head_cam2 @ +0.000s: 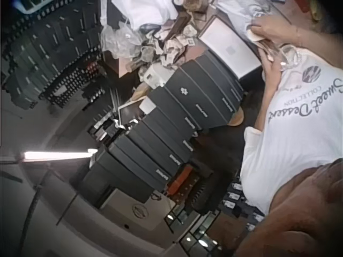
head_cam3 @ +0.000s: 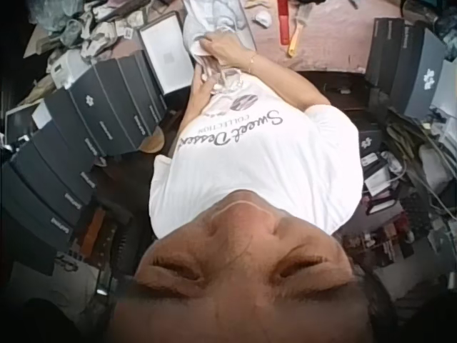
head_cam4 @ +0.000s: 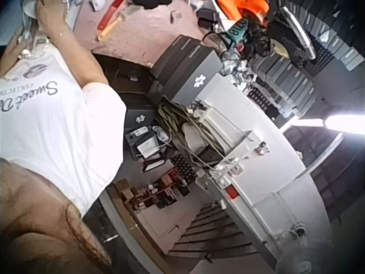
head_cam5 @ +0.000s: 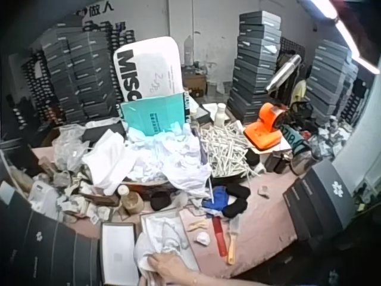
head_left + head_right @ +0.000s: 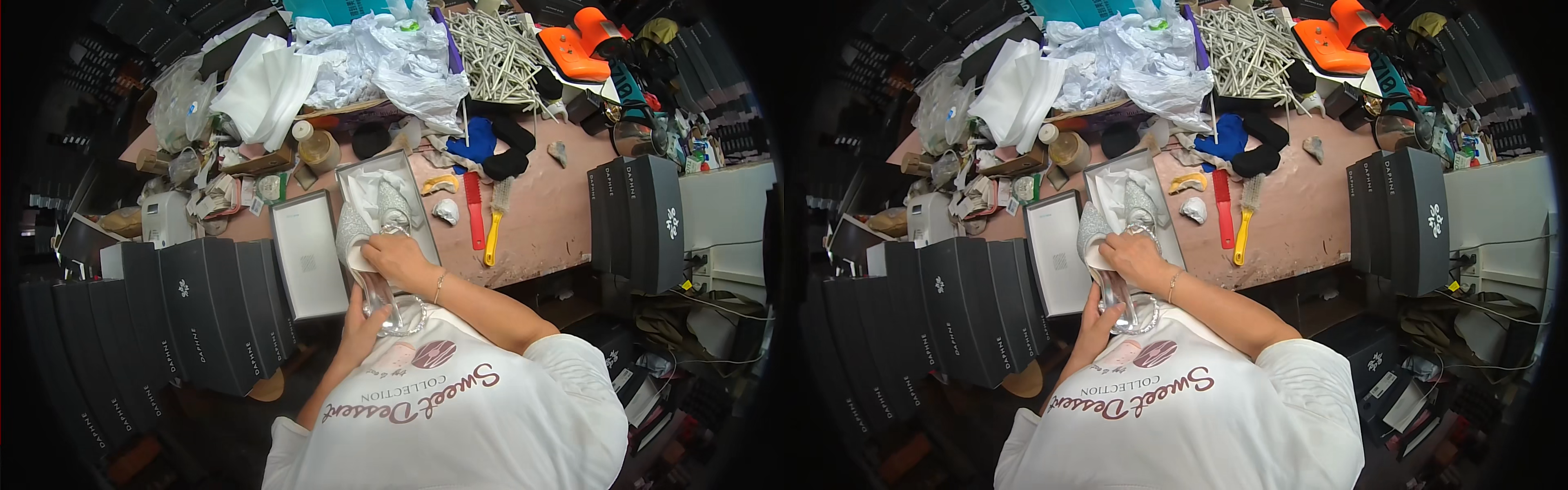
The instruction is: Inspecting shoes for quality and packing them into branded boxes with tissue paper and foam inserts.
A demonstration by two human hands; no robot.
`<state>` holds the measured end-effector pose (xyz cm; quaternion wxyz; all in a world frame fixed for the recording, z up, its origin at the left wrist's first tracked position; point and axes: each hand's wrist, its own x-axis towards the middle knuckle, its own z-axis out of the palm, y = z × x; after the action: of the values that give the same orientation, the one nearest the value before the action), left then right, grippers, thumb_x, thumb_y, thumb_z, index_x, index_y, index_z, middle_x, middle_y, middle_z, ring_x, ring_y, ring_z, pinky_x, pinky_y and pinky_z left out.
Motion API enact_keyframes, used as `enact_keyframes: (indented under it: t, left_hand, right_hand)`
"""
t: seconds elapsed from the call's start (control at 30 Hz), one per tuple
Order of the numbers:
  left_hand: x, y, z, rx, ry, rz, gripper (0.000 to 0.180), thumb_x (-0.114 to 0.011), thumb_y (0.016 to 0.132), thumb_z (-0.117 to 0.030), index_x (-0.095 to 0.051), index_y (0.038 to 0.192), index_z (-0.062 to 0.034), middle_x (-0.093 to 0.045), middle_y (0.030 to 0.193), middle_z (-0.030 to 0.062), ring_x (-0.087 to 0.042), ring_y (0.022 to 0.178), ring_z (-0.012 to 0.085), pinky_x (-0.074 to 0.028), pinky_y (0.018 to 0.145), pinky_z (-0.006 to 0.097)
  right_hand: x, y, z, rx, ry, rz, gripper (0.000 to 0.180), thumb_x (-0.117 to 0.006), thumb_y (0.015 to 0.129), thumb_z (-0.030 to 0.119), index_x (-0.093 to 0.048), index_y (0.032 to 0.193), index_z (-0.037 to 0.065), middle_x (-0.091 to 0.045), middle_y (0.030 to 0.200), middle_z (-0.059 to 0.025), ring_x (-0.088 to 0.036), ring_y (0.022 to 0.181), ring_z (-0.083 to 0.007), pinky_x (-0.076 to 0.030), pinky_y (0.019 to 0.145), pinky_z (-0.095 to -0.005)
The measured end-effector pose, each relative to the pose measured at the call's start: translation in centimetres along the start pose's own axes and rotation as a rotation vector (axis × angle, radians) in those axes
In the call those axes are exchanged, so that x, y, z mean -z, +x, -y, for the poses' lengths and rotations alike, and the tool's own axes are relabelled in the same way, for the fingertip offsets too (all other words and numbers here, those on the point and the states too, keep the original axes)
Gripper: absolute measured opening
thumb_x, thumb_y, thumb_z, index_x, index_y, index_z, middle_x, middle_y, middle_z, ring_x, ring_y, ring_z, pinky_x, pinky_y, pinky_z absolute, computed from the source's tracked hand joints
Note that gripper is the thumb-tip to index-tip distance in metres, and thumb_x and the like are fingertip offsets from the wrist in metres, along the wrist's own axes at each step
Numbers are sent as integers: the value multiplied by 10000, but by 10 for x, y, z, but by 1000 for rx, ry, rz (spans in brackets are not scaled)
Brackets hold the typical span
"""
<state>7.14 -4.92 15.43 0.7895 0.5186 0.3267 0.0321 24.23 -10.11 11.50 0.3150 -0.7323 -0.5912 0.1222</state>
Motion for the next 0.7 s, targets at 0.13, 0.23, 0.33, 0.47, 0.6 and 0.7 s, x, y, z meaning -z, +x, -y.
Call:
enact_keyframes:
  t: [0.13,0.23,0.33,0.47,0.6,0.7]
  left_hand:
    - [13,-4,2,68,-130,-136,633,-518,843,-54,-265,1420,0,-488,1237,124,-525,1100,185,-445,902,300]
    - [19,0,-8,39,-272,-241,603,-508,843,-36,-290,1405,2,-520,1209,154,-610,1025,232,-518,809,320]
    - [22,2,-2,76,-257,-173,600,-506,846,-29,-285,1403,7,-551,1162,150,-619,1008,231,-513,817,315]
    - [14,12,0,99,-265,-105,540,-483,835,-16,-329,1352,16,-554,1087,144,-617,1022,265,-551,789,350]
    - [8,19,-7,69,-175,-33,588,-531,845,-49,-302,1381,28,-530,1190,121,-555,1059,163,-454,878,270]
    - [9,22,10,-76,1,10,656,-544,827,-48,-257,1411,33,-480,1269,129,-491,1113,158,-424,910,263]
  right_hand:
    - [23,-3,-29,-271,387,-252,195,-645,779,137,-610,950,49,-600,922,-124,-632,790,-288,-509,671,-395]
    - [48,-30,-105,-430,-146,-156,282,-655,771,130,-603,1033,40,-609,985,-154,-620,887,-303,-505,721,-415]
    - [22,-54,-140,-464,-287,108,311,-655,764,125,-595,1055,29,-612,1018,-168,-608,927,-321,-504,737,-421]
    - [10,-56,-137,-474,15,-265,384,-655,751,105,-566,1119,39,-618,1023,-155,-620,897,-293,-510,738,-370]
    - [54,-15,-28,-465,857,-77,416,-719,765,104,-546,1135,23,-622,968,-85,-592,859,-142,-481,749,-268]
    - [32,3,4,-104,344,-3,341,-698,766,112,-556,1074,80,-562,959,-106,-610,807,-260,-507,676,-331]
